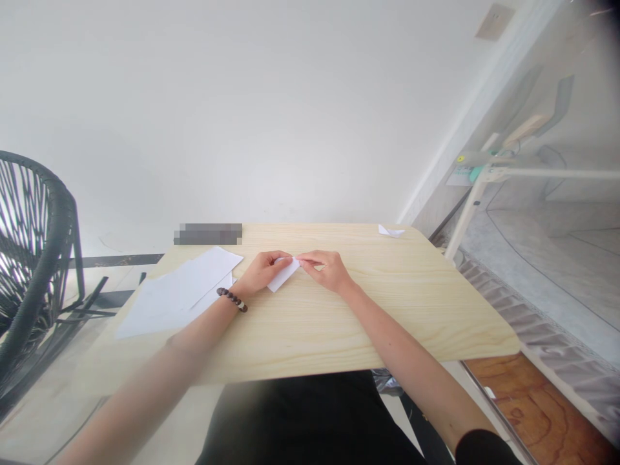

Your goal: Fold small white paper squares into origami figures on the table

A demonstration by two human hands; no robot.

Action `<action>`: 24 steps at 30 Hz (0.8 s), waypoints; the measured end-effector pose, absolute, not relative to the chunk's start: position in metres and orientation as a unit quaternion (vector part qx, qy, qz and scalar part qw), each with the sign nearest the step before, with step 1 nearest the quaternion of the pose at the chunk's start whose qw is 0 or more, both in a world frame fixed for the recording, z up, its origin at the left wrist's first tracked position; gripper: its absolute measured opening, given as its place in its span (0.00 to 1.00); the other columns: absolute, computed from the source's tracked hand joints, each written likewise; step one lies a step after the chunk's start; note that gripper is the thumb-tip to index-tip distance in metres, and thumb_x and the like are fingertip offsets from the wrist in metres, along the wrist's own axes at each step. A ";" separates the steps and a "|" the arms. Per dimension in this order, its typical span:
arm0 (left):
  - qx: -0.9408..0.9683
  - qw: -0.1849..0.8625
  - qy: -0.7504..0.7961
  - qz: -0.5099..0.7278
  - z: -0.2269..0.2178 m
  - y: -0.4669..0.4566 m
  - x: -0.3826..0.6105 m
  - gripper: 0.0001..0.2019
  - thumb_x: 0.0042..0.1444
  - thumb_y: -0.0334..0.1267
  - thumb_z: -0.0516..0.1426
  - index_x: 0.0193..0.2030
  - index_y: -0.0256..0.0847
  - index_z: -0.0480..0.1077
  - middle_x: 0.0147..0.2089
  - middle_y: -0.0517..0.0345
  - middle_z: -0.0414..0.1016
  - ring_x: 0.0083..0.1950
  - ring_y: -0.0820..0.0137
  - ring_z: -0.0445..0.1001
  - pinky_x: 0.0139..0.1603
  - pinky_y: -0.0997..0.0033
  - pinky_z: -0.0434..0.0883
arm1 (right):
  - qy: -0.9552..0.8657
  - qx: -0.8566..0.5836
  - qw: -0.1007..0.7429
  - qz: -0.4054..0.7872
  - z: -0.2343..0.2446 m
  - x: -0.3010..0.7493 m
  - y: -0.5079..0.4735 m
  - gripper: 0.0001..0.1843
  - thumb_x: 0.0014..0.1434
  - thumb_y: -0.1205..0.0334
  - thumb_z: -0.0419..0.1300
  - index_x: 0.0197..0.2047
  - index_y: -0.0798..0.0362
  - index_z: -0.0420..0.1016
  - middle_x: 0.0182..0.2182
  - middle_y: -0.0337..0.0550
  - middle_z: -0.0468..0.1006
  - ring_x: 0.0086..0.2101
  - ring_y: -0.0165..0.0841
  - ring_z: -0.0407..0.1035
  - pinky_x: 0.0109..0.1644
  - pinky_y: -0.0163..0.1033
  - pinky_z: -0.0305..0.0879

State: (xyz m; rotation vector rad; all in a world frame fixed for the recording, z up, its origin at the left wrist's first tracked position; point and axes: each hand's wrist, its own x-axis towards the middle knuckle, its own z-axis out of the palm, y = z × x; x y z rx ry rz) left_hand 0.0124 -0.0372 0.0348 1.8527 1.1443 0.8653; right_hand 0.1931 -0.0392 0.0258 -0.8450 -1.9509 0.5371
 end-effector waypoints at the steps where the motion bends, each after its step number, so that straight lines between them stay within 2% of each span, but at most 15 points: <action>1: 0.722 0.395 0.453 0.343 0.034 -0.037 0.012 0.20 0.49 0.51 0.48 0.35 0.36 0.69 0.28 0.59 0.70 0.25 0.75 0.64 0.20 0.79 0.58 | -0.794 -0.342 0.450 0.227 0.026 0.193 -0.040 0.13 0.52 0.61 0.51 0.38 0.52 0.72 0.33 0.41 0.74 0.32 0.28 0.69 0.37 0.32 0.68; 7: 0.703 0.427 0.454 0.343 0.034 -0.037 0.012 0.21 0.47 0.51 0.49 0.35 0.36 0.70 0.28 0.58 0.70 0.24 0.75 0.63 0.19 0.79 0.57 | -0.764 -0.357 0.466 0.268 0.024 0.192 -0.037 0.12 0.51 0.57 0.52 0.34 0.54 0.73 0.32 0.43 0.74 0.32 0.30 0.69 0.35 0.34 0.68; 13: 0.701 0.419 0.461 0.346 0.035 -0.038 0.013 0.19 0.47 0.50 0.49 0.34 0.36 0.70 0.26 0.60 0.69 0.23 0.76 0.61 0.18 0.80 0.55 | -0.691 -0.372 0.491 0.378 0.016 0.189 -0.032 0.12 0.47 0.56 0.56 0.32 0.55 0.67 0.27 0.42 0.74 0.29 0.32 0.71 0.33 0.36 0.68; 24: 0.714 0.396 0.467 0.339 0.036 -0.038 0.014 0.19 0.46 0.50 0.50 0.32 0.36 0.71 0.28 0.58 0.71 0.26 0.75 0.64 0.22 0.79 0.58 | -0.751 -0.369 0.458 0.302 0.019 0.192 -0.033 0.10 0.46 0.58 0.56 0.29 0.56 0.72 0.27 0.43 0.74 0.27 0.30 0.70 0.32 0.33 0.67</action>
